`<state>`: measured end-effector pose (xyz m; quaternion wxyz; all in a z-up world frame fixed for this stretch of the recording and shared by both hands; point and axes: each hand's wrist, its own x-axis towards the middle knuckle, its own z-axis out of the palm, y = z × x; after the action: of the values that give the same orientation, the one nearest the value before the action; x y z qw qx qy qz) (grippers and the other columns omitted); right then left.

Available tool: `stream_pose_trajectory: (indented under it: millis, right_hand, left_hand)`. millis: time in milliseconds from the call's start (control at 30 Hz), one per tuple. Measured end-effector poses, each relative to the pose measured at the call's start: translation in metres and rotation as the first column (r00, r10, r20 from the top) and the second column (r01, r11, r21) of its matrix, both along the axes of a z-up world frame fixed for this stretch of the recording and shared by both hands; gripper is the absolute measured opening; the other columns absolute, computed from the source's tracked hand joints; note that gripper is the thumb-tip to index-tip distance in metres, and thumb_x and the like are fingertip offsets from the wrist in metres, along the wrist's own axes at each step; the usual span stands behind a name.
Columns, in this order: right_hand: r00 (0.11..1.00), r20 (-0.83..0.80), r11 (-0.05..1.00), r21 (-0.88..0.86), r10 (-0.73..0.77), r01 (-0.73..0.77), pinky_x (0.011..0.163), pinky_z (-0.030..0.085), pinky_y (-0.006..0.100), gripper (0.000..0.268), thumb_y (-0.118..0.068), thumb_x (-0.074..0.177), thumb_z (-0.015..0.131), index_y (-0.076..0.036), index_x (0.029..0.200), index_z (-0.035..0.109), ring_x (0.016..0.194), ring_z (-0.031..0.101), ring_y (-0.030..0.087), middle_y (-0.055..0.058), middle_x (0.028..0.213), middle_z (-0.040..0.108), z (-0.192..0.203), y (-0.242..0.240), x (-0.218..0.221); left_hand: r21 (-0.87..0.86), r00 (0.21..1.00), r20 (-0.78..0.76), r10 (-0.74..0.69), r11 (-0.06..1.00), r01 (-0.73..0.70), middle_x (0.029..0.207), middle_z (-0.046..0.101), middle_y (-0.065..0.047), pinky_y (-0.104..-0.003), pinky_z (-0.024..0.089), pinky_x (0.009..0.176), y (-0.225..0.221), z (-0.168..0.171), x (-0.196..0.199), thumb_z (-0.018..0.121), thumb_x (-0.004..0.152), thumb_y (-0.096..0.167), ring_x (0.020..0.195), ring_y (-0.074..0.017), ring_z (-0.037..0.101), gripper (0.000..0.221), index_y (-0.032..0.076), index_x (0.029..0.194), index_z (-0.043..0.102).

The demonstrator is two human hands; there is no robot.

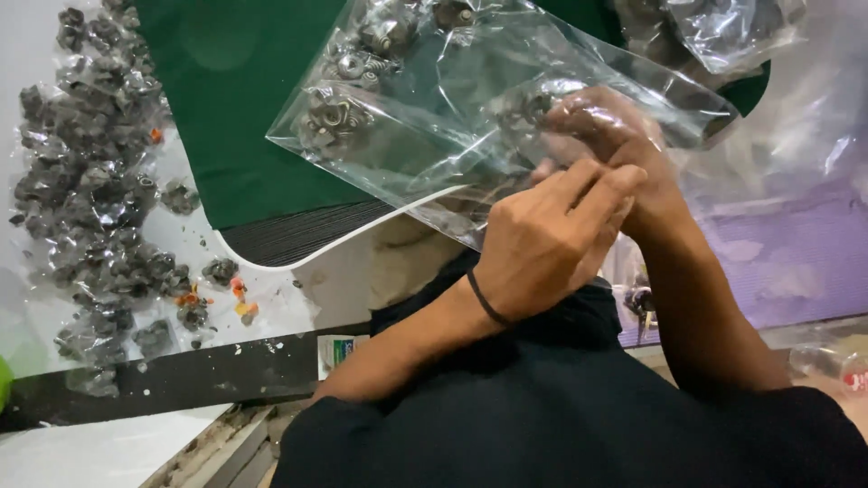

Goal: The person picks up metal parts from a pile on the left and places them into small plastic bags, eventually putting a filled bag into a larger plastic bag.

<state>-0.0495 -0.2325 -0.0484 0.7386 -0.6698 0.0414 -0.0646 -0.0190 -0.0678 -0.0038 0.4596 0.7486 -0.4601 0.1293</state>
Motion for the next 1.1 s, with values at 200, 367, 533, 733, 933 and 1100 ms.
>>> stream_pose_trajectory:
  millis: [200,367,533,733,933,1100]
  right_hand:
    - [0.97,0.15,0.934,-0.332,0.189,-0.131,0.099,0.066,0.033,0.043,0.005,0.102,0.06,-0.003,0.143,0.049,0.121,0.063,0.022,0.014,0.14,0.056,0.004,0.007,0.017]
    - [0.983,-0.071,0.858,-0.48,0.17,-0.182,0.07,0.058,0.025,0.053,-0.009,0.097,0.064,-0.004,0.147,0.047,0.083,0.069,0.014,0.012,0.127,0.061,0.034,0.027,0.025]
    - [0.932,-0.004,0.773,-0.558,0.361,-0.302,0.124,0.036,0.049,0.061,-0.025,0.099,0.06,-0.001,0.15,0.038,0.146,0.045,0.035,0.021,0.155,0.047,0.027,0.023,0.035]
    - [0.927,0.001,0.927,-0.004,0.374,-0.374,0.091,0.061,0.03,0.058,-0.004,0.102,0.054,-0.001,0.154,0.031,0.136,0.052,0.023,0.018,0.165,0.032,0.035,0.046,0.04]
    - [0.93,-0.09,0.916,-0.164,0.356,-0.366,0.059,0.051,0.02,0.056,-0.012,0.099,0.055,0.005,0.149,0.037,0.095,0.069,0.018,0.018,0.151,0.05,0.033,0.042,0.05]
    - [0.985,-0.057,0.892,-0.418,0.164,-0.173,0.069,0.067,0.022,0.065,0.001,0.096,0.065,-0.018,0.153,0.041,0.067,0.065,0.007,0.009,0.116,0.073,0.023,0.039,0.033]
  left_hand:
    - [-0.022,0.999,-0.009,-0.038,0.999,0.038,0.1,0.061,-0.007,-0.033,0.046,0.062,0.001,-0.001,-0.001,0.075,0.098,0.006,0.069,-0.0167,0.055,0.03,0.004,0.124,0.063]
    - [-0.018,0.999,0.012,-0.05,0.999,0.05,0.103,0.063,-0.007,-0.033,0.046,0.066,0.006,0.005,-0.002,0.075,0.098,0.004,0.072,-0.0182,0.058,0.032,0.003,0.128,0.063]
    - [-0.022,0.996,0.037,-0.079,0.997,0.08,0.103,0.062,-0.009,-0.032,0.043,0.058,0.003,-0.001,-0.001,0.074,0.098,0.002,0.068,-0.016,0.056,0.03,0.002,0.126,0.063]
    - [-0.059,0.987,0.01,-0.16,0.985,0.16,0.108,0.067,-0.014,-0.037,0.052,0.068,0.006,0.008,-0.005,0.071,0.098,-0.002,0.075,-0.0229,0.065,0.031,0.0,0.127,0.062]
    - [-0.032,0.986,0.036,-0.165,0.986,0.166,0.113,0.068,-0.012,-0.032,0.052,0.066,0.004,0.002,-0.006,0.073,0.1,0.001,0.074,-0.0178,0.062,0.032,0.002,0.13,0.062]
    - [-0.027,0.984,-0.02,-0.178,0.984,0.178,0.108,0.064,-0.011,-0.035,0.05,0.066,0.009,0.004,-0.006,0.075,0.096,0.0,0.074,-0.02,0.063,0.037,0.003,0.13,0.062]
